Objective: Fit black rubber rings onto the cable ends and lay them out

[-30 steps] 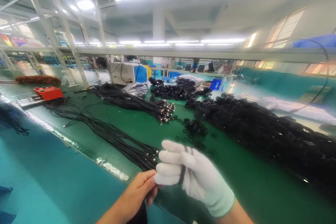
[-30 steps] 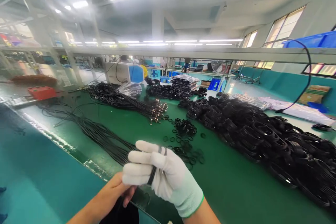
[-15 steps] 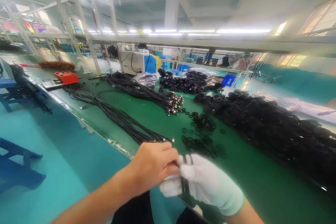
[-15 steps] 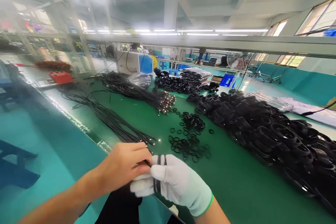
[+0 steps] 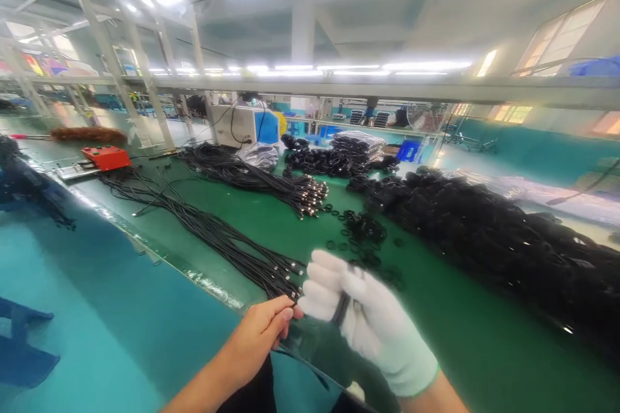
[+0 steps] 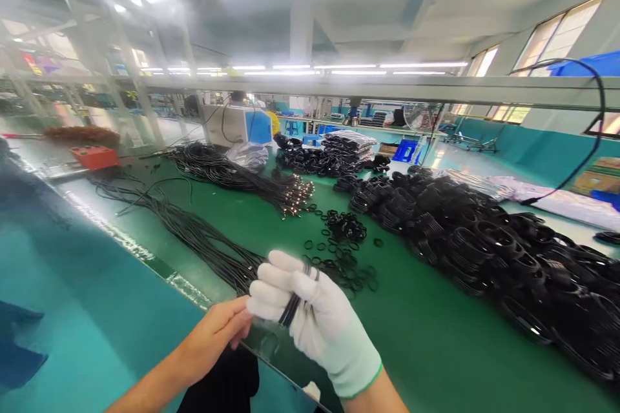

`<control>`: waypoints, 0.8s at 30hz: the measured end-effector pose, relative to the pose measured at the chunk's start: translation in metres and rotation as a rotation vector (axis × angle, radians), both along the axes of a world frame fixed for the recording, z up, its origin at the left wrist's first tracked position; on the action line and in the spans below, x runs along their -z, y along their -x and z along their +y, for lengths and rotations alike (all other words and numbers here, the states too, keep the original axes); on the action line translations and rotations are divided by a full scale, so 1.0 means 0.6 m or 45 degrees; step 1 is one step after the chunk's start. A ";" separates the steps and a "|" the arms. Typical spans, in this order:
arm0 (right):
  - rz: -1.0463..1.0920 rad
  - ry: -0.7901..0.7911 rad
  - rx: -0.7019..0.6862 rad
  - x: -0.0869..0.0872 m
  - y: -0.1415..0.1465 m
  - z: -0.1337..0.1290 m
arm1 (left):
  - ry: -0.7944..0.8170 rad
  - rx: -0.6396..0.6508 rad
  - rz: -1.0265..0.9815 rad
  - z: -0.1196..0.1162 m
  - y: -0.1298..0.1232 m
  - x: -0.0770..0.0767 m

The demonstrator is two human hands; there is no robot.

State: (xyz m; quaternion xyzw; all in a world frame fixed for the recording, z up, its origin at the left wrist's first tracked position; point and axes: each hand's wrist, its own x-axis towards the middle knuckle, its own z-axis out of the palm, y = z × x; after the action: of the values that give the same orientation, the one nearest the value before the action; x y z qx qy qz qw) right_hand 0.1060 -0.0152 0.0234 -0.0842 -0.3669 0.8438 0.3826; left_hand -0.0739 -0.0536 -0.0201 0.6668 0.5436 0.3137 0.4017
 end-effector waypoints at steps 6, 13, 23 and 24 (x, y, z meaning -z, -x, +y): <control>-0.047 0.112 0.295 -0.001 -0.023 0.025 | -0.388 -0.054 0.657 -0.024 -0.047 -0.022; -0.385 0.035 0.158 0.011 -0.021 0.004 | -0.873 0.139 0.969 -0.002 -0.053 -0.056; -0.186 0.179 -0.504 0.052 0.009 -0.026 | -0.446 0.542 0.445 0.055 0.013 -0.114; -0.156 0.225 -0.517 0.057 0.012 -0.027 | -0.363 0.547 0.338 0.061 0.013 -0.107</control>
State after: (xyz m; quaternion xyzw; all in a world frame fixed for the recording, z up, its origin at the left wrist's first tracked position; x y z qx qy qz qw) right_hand 0.0986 -0.0315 -0.0107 -0.0929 -0.3233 0.9257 0.1731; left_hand -0.0818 -0.0172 0.0439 0.8516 0.3882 0.2048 0.2865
